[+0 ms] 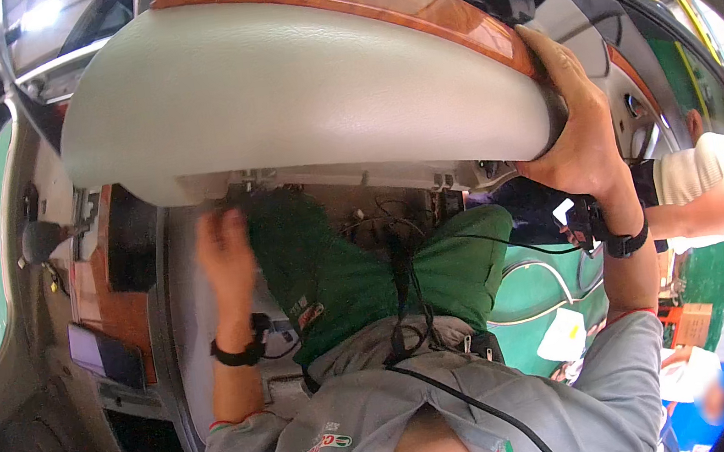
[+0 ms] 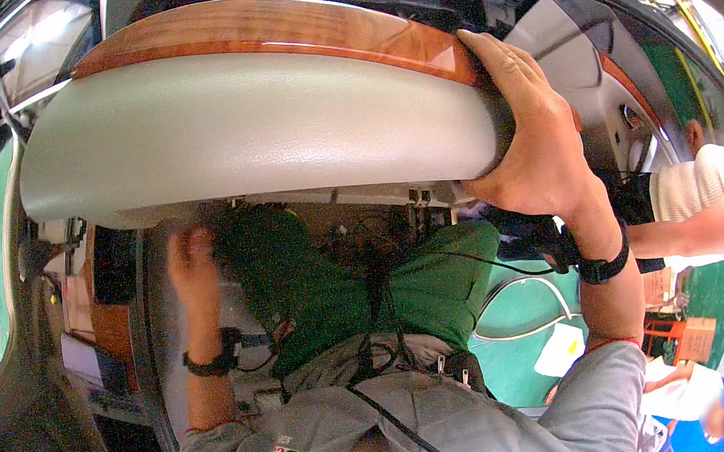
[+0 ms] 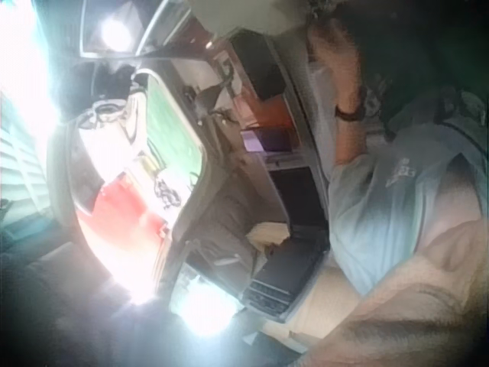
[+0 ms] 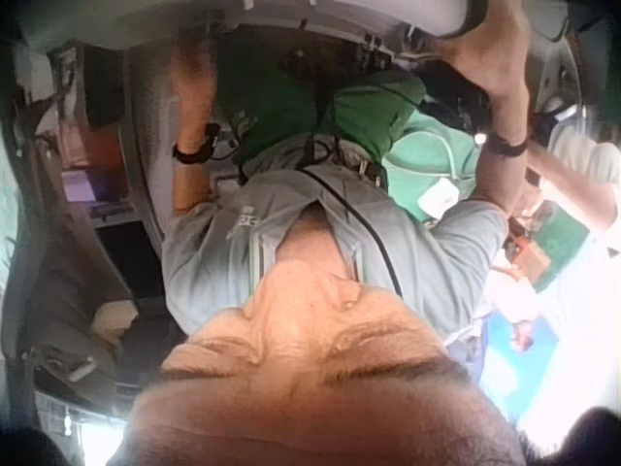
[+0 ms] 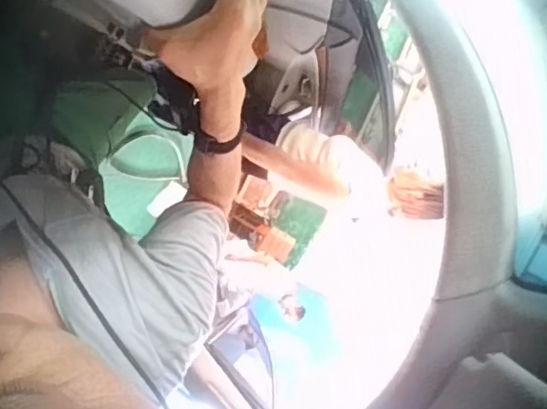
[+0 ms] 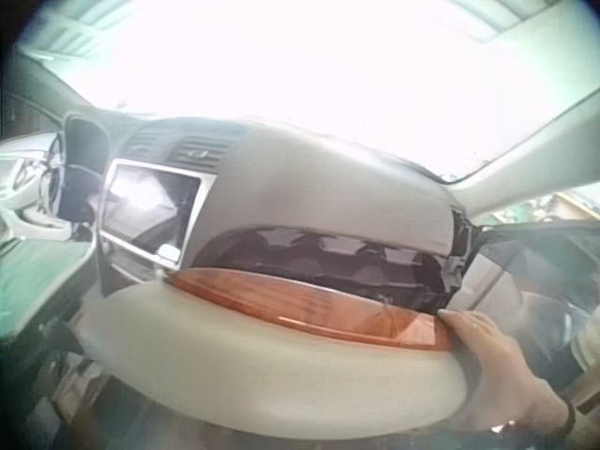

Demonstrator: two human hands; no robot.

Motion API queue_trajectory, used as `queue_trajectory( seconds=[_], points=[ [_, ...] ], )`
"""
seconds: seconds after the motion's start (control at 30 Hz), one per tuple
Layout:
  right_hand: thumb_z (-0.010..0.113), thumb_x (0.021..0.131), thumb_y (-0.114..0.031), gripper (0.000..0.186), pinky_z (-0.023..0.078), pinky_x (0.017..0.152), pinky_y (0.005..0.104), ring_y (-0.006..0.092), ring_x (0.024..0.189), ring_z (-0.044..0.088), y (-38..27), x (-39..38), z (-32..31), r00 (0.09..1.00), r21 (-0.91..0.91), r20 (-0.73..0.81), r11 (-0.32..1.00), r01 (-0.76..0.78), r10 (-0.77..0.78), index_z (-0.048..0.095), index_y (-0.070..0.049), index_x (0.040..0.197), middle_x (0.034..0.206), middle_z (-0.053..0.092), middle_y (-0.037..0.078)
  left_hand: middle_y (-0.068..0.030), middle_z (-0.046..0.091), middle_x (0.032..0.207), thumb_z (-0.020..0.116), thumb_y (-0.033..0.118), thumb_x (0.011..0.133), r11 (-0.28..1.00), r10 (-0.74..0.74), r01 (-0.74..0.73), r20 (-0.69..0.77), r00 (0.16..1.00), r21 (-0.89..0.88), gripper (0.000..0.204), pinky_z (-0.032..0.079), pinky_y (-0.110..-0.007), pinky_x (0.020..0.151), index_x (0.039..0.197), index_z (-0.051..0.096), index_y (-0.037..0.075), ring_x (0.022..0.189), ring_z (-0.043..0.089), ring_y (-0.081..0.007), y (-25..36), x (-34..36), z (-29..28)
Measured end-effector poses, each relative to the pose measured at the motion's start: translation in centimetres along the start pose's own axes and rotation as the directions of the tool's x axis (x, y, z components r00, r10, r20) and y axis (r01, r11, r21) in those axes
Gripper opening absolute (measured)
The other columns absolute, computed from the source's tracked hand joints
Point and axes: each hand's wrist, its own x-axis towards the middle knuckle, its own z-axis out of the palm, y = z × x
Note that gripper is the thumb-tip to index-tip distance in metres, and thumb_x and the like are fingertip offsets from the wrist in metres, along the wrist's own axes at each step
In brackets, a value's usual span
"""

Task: The person manipulates wires and connectors under a car dashboard and then aligns and presses a large plastic dashboard trim component into place.

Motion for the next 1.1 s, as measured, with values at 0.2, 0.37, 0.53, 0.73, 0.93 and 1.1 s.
queue_trajectory(
  seconds=[0.2, 0.37, 0.53, 0.73, 0.93, 1.1],
  points=[
    [0.079, 0.048, -0.009, 0.094, 0.039, 0.107, 0.0446, 0.0416, 0.124, 0.05, -1.6, -0.4, 1.6, 0.996, -0.018, 0.005, 0.996, 0.084, -0.084, 0.047, 0.006, 0.135, 0.131, 0.054, 0.025, -0.0142, 0.063, 0.115, 0.066, 0.021, 0.09, 0.668, 0.626, -0.593, 0.092, 0.774, 0.449, 0.038, 0.045, -0.046, 0.096, 0.121, 0.058, 0.0, 0.109, 0.058, -0.0329, 5.0, 1.5, 10.5],
    [0.079, 0.05, -0.011, 0.094, 0.038, 0.106, 0.0468, 0.0421, 0.124, 0.049, -4.3, -0.7, 2.7, 0.994, -0.055, 0.003, 0.993, 0.107, -0.107, 0.045, 0.003, 0.137, 0.131, 0.053, 0.026, -0.0158, 0.064, 0.111, 0.069, 0.02, 0.086, 0.415, 0.74, -0.548, 0.081, 0.668, 0.726, 0.038, 0.046, -0.049, 0.093, 0.118, 0.061, 0.001, 0.104, 0.059, -0.0367, 3.6, 4.4, 14.8],
    [0.08, 0.049, -0.013, 0.098, 0.036, 0.108, 0.0469, 0.0414, 0.127, 0.046, -4.9, -0.7, 3.2, 0.997, -0.037, -0.028, 0.997, 0.067, -0.068, 0.043, 0.002, 0.139, 0.135, 0.05, 0.025, -0.0169, 0.064, 0.111, 0.067, 0.019, 0.087, 0.489, 0.71, -0.526, 0.033, 0.703, 0.696, 0.036, 0.047, -0.049, 0.092, 0.117, 0.062, 0.001, 0.104, 0.059, -0.0369, 0.4, 4.7, 17.6],
    [0.081, 0.049, -0.014, 0.101, 0.035, 0.108, 0.0476, 0.0414, 0.126, 0.046, -3.7, -1.0, 5.0, 0.995, -0.038, -0.033, 0.995, 0.094, -0.095, 0.042, 0.001, 0.141, 0.134, 0.051, 0.024, -0.0181, 0.064, 0.112, 0.065, 0.017, 0.088, 0.553, 0.701, -0.585, 0.048, 0.712, 0.594, 0.033, 0.047, -0.049, 0.091, 0.116, 0.063, 0.001, 0.104, 0.059, -0.0372, -2.2, 4.7, 16.8],
    [0.08, 0.049, -0.014, 0.102, 0.035, 0.108, 0.0482, 0.0417, 0.126, 0.045, -3.0, 0.4, 6.0, 0.994, -0.07, 0.022, 0.992, 0.109, -0.107, 0.04, 0.002, 0.141, 0.135, 0.05, 0.024, -0.0243, 0.064, 0.098, 0.06, 0.015, 0.091, 0.802, 0.445, -0.486, 0.196, 0.874, 0.347, 0.016, 0.052, -0.048, 0.069, 0.098, 0.063, 0.001, 0.086, 0.063, -0.0435, -0.3, 0.0, 11.1],
    [0.08, 0.05, -0.014, 0.1, 0.034, 0.109, 0.0481, 0.0419, 0.126, 0.045, -1.2, 2.5, 7.0, 0.992, -0.11, -0.007, 0.986, 0.128, -0.13, 0.04, 0.002, 0.14, 0.135, 0.049, 0.025, -0.0211, 0.055, 0.061, 0.06, 0.017, 0.094, 0.934, 0.204, -0.279, 0.308, 0.929, 0.223, 0.017, 0.042, -0.045, 0.048, 0.093, 0.06, 0.0, 0.055, 0.059, -0.0391, 1.9, -5.3, 5.4]
  ],
)
